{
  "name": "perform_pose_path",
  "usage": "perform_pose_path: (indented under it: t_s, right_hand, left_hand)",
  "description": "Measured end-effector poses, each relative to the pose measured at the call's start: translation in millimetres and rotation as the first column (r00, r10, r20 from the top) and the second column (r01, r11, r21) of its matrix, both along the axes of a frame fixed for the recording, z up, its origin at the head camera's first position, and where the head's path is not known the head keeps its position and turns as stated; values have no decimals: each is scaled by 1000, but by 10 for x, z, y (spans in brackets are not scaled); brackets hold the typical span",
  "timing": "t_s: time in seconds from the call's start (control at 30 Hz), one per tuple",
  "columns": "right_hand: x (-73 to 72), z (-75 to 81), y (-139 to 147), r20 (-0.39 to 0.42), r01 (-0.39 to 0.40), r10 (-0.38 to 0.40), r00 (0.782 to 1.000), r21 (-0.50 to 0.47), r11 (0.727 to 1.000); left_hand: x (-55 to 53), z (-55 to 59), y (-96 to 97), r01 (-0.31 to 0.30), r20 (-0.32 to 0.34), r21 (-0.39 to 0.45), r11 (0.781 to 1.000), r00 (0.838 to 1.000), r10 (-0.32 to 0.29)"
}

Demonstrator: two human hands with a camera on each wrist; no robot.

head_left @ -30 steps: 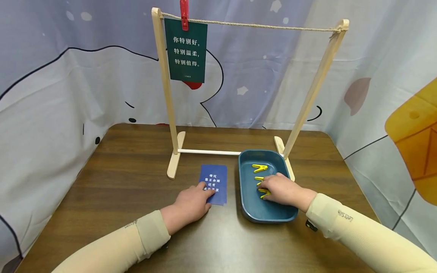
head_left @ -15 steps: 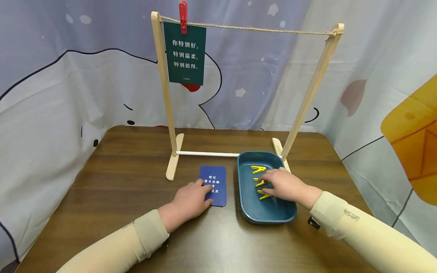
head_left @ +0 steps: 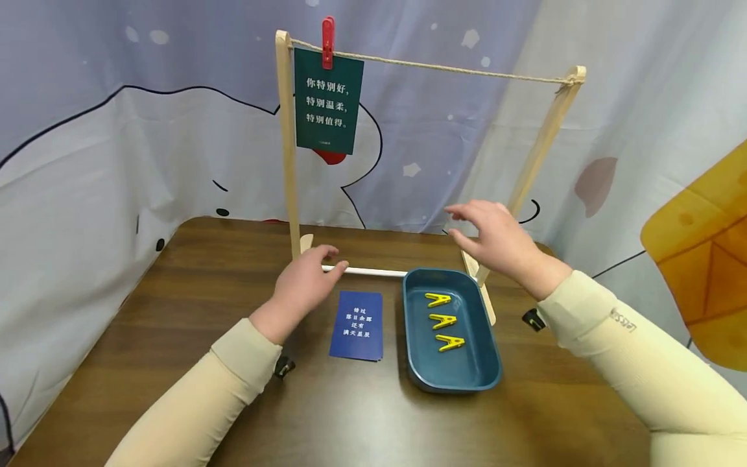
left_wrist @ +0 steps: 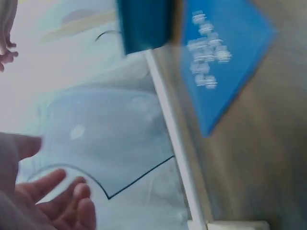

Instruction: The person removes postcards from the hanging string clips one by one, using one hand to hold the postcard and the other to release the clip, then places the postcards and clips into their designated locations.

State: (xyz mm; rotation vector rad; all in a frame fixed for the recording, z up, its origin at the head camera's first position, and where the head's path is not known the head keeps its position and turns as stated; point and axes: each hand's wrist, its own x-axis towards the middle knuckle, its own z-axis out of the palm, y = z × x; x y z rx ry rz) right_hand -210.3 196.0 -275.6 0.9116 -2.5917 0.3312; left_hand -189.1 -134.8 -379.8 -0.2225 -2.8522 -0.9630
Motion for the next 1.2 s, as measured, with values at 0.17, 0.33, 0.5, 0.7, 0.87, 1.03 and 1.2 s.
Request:
perform_pose_path:
  t_s: [0.17,0.33,0.5,0.7,0.87,1.03,1.2]
  right_hand:
    - [-174,558,-308,-107,-5,-7,994,-108,994]
    - [-322,1032,-704,-174,-14,-22,985,-204,979]
    - [-434,1395,-1107,-207,12,-61,976,-229,973]
    - [-533,1699,-1536,-116,165,-196,974,-236,958]
    - [-566,1862,-1838,82,245,-232,969,-264,933]
    - [-617,1960,-2052,200,245,-190,961,-303,921]
    - [-651,1990,-2147,259,240,-161,952,-312,919]
  left_hand:
    - [-205,178,-25,-38,69,529,848,998,2]
    - [-355,332,43,-77,127,889,452,989,-81]
    - [-505,453,116,-103,120,980,169,989,-92]
    - [-649,600,283,-102,102,994,-33,995,-19]
    - [-751,726,402,-55,57,997,-50,998,27]
    - [-847,798,396,-10,14,999,-44,997,82]
    - [-869,841,387,10,-1,996,-84,994,112]
